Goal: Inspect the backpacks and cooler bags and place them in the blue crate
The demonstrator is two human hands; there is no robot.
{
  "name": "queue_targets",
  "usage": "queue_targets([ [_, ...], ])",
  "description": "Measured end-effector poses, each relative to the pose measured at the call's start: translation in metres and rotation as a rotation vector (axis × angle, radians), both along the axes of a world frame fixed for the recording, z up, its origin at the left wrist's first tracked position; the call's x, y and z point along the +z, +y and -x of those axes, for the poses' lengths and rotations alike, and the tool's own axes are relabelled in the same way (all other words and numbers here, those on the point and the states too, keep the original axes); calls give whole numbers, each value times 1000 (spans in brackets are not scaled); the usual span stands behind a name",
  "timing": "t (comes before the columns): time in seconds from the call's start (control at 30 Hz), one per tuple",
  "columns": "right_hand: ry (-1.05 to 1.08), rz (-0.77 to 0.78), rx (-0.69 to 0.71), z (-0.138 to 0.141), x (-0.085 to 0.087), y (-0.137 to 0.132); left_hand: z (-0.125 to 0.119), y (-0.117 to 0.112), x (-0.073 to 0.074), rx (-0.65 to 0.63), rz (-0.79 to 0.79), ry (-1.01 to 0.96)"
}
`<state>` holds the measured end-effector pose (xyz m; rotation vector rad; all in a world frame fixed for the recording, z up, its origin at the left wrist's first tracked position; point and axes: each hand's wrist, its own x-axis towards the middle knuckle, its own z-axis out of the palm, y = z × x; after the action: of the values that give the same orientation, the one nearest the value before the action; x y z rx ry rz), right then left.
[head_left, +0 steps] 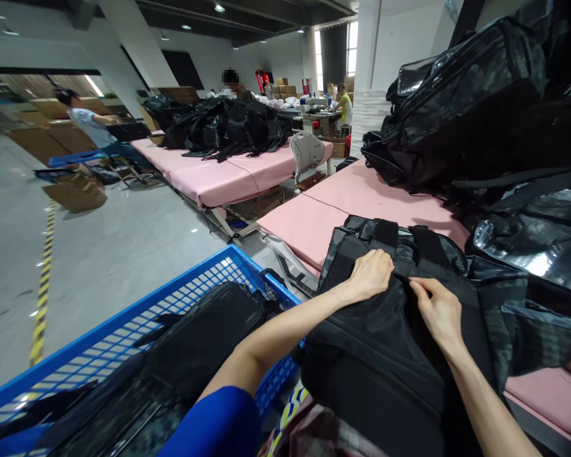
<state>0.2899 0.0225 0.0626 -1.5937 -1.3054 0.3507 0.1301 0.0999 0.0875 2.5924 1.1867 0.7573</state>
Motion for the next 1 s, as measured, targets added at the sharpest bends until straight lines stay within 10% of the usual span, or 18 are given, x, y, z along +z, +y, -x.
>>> queue_targets([
  [0.2,504,-106,-117,-14,-1,4,8,7,4,76,250,-356],
  [0.43,873,-208,-184,-26,7,-12,-6,-50,-28,-195,-252,271],
  [0.7,930,-239,-133,-49,17,-48,36,-146,-54,-571,-142,348],
  [1.0,738,-319,-230,-99,27,-128,31,-155,-65,-468,-34,397],
])
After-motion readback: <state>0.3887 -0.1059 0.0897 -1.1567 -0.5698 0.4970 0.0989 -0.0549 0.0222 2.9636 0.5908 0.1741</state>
